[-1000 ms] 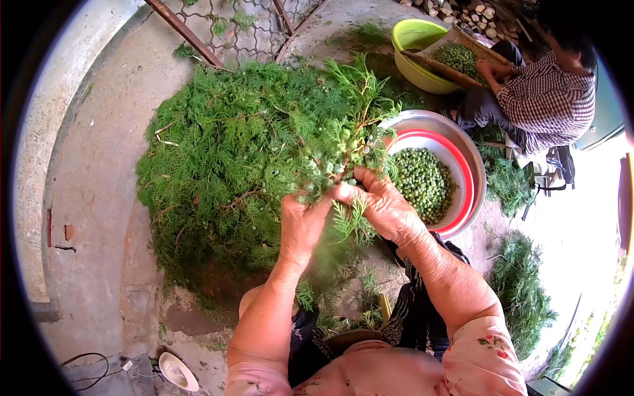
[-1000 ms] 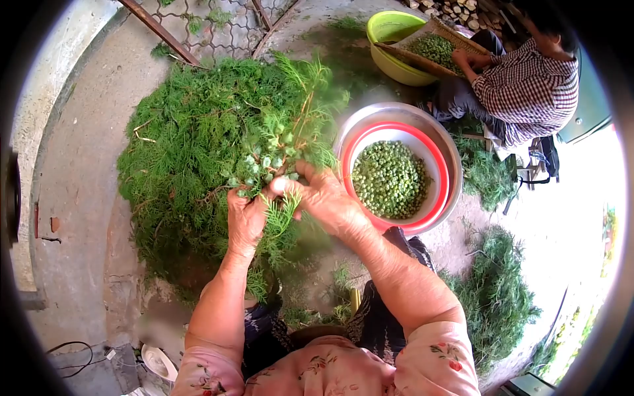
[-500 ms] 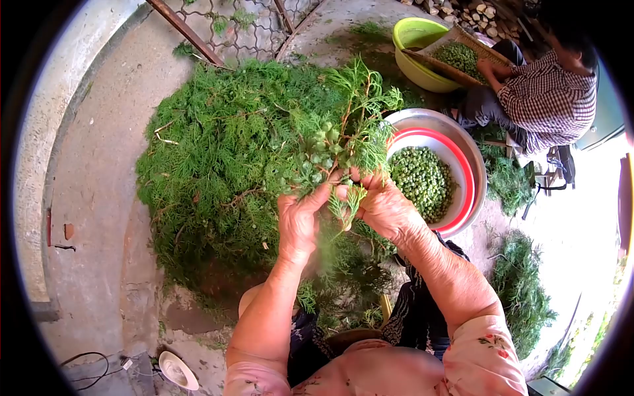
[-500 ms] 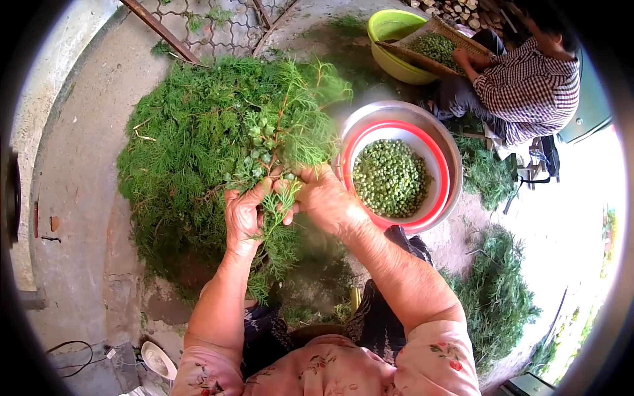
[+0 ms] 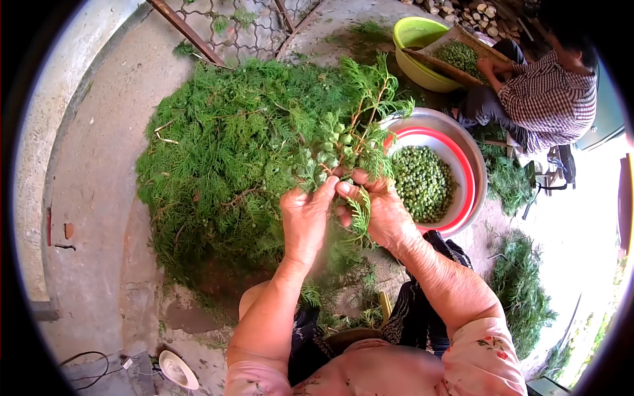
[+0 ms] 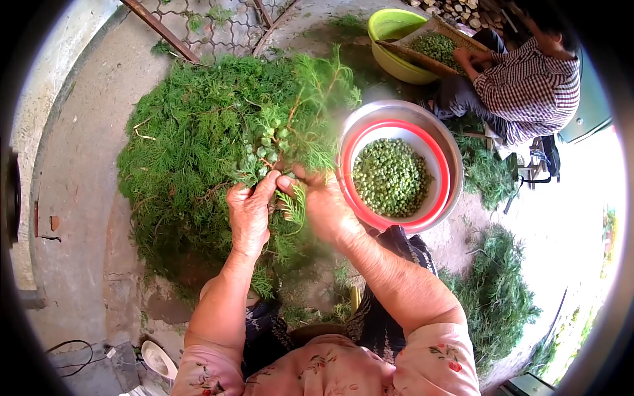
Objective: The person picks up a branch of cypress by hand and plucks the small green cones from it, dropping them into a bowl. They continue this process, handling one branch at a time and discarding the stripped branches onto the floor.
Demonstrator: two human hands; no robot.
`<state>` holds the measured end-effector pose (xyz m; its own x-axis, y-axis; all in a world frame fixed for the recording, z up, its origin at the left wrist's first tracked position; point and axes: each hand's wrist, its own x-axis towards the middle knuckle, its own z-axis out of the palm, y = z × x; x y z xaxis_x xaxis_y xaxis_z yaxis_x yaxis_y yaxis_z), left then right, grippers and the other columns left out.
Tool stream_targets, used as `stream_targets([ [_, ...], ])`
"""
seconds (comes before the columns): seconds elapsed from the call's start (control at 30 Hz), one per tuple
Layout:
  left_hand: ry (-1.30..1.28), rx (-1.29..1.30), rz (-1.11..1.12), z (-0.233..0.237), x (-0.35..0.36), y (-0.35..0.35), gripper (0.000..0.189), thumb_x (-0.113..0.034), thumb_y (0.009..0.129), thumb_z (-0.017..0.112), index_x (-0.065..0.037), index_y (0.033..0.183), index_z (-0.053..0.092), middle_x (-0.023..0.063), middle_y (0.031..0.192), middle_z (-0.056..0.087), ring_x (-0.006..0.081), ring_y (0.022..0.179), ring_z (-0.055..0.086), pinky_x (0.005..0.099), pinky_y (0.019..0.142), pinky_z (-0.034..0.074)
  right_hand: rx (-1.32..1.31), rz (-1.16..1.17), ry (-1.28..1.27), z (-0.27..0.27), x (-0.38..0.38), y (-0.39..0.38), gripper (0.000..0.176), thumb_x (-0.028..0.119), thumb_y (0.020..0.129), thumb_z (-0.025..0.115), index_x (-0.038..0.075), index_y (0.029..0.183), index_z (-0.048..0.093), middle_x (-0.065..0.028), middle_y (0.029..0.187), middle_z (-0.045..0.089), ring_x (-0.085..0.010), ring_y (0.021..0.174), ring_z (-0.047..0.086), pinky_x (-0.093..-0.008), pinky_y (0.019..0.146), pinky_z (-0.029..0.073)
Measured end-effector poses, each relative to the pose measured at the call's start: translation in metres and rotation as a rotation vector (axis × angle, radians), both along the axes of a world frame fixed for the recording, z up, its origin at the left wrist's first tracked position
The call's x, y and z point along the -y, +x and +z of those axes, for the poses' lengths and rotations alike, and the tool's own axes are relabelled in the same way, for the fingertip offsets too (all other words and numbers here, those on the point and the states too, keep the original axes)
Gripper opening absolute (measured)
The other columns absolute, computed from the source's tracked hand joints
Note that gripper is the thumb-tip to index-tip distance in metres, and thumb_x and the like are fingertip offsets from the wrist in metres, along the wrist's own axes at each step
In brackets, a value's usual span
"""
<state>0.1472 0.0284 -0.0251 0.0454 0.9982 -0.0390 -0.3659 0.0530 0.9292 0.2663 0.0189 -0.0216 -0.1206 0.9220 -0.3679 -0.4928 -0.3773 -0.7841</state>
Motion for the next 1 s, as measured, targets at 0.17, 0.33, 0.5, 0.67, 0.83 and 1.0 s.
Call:
stream_targets([
  [0.17, -0.166, 0.095, -0.022, 0.000, -0.004, -0.005, 0.016, -0.010, 0.081, 0.062, 0.001, 0.090, 0.066, 0.0033, 0.071, 0.063, 0.0061, 0.048, 0.048, 0.0183, 0.043, 0.037, -0.075, 0.003, -0.107, 0.009, -0.002, -0.001, 0.022, 0.008, 0.084, 0.059, 0.001, 0.105, 0.058, -0.0035, 0.079, 0.060, -0.0119, 0.061, 0.055, -0.0243, 0.051, 0.046],
  [0.33, -0.212, 0.236, -0.036, 0.004, -0.005, -0.009, 0.022, -0.014, 0.078, 0.064, 0.002, 0.094, 0.065, 0.0002, 0.062, 0.058, 0.0031, 0.048, 0.042, 0.0188, 0.041, 0.030, -0.409, 0.034, -0.012, 0.005, -0.003, 0.003, 0.024, 0.006, 0.088, 0.051, 0.002, 0.111, 0.055, -0.0040, 0.083, 0.056, -0.0130, 0.064, 0.051, -0.0245, 0.055, 0.043],
  [0.5, -0.260, 0.147, -0.007, -0.016, -0.005, -0.012, 0.025, -0.022, 0.079, 0.062, -0.001, 0.093, 0.063, -0.0005, 0.073, 0.057, 0.0031, 0.057, 0.044, 0.0172, 0.047, 0.031, -0.404, 0.151, 0.037, -0.002, -0.006, 0.014, 0.027, 0.010, 0.086, 0.055, 0.000, 0.111, 0.055, -0.0063, 0.082, 0.056, -0.0136, 0.062, 0.051, -0.0231, 0.052, 0.040],
  [0.67, -0.383, 0.328, 0.059, -0.019, -0.002, -0.004, 0.007, -0.010, 0.077, 0.064, -0.005, 0.072, 0.063, -0.0024, 0.061, 0.056, 0.0022, 0.044, 0.038, 0.0173, 0.041, 0.026, -0.432, 0.192, 0.101, -0.006, -0.002, 0.024, 0.023, 0.010, 0.083, 0.059, 0.001, 0.104, 0.059, -0.0082, 0.081, 0.058, -0.0140, 0.059, 0.053, -0.0240, 0.046, 0.038],
  [0.83, -0.352, 0.235, 0.021, -0.015, 0.006, -0.001, 0.014, -0.021, 0.076, 0.065, -0.008, 0.078, 0.060, -0.0046, 0.063, 0.052, 0.0056, 0.052, 0.042, 0.0210, 0.047, 0.032, -0.353, 0.142, 0.098, -0.003, 0.004, 0.032, 0.017, 0.008, 0.083, 0.059, -0.001, 0.097, 0.058, -0.0107, 0.079, 0.056, -0.0167, 0.056, 0.051, -0.0227, 0.044, 0.039],
  [1.0, -0.287, 0.165, 0.151, -0.009, -0.004, -0.029, 0.016, -0.027, 0.074, 0.068, -0.013, 0.077, 0.060, -0.0057, 0.061, 0.050, 0.0048, 0.051, 0.035, 0.0240, 0.051, 0.033, -0.322, -0.366, 0.135, -0.012, -0.018, 0.101, 0.009, 0.008, 0.086, 0.056, 0.002, 0.091, 0.060, -0.0067, 0.079, 0.058, -0.0147, 0.062, 0.054, -0.0243, 0.050, 0.044],
])
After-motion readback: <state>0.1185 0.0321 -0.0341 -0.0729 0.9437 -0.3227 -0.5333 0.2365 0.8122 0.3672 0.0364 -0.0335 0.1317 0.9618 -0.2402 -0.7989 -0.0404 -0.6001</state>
